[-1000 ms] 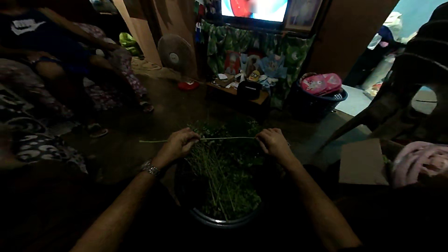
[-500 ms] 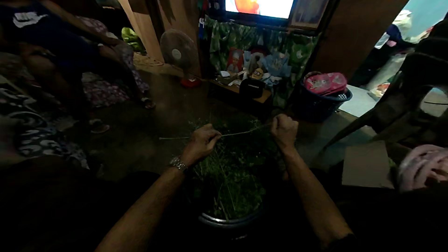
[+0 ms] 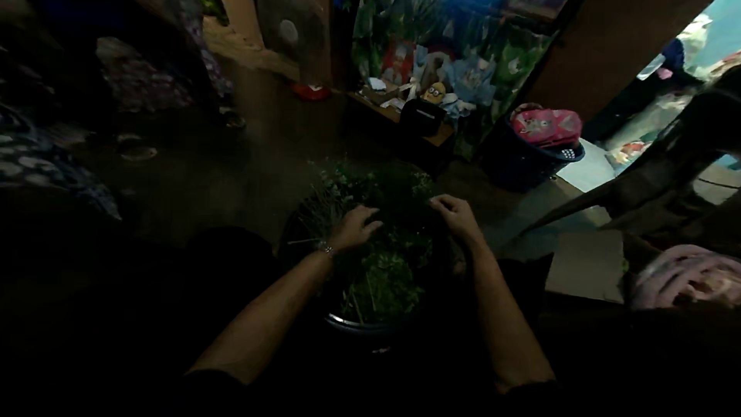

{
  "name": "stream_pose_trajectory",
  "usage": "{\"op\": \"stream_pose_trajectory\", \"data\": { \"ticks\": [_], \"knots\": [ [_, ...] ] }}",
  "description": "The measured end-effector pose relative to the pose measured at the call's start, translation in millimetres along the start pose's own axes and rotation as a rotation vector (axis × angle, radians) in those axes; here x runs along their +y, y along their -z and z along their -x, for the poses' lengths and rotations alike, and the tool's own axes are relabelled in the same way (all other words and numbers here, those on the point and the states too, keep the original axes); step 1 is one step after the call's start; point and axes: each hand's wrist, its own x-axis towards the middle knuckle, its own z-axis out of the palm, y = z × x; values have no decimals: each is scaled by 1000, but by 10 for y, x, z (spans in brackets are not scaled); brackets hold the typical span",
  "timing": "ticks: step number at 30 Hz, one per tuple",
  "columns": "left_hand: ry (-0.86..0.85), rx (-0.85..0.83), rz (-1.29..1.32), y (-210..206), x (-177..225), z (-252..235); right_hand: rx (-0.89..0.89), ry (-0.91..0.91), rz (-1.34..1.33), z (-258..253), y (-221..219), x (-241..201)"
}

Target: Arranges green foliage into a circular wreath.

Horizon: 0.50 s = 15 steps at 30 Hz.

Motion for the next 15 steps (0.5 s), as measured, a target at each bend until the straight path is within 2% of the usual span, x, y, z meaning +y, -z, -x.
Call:
{"op": "stream_pose_trajectory", "data": {
  "ticks": [4,9,15],
  "knots": [
    [-20,37,419,-107,234,224,-190,20,7,124,-356,-178],
    [-28,138,603,-256,221,352,-334,35,102,186,-674,-208],
    [100,184,778,-241,158,356,-199,-17,70,254,-857,-201]
  ]
}}
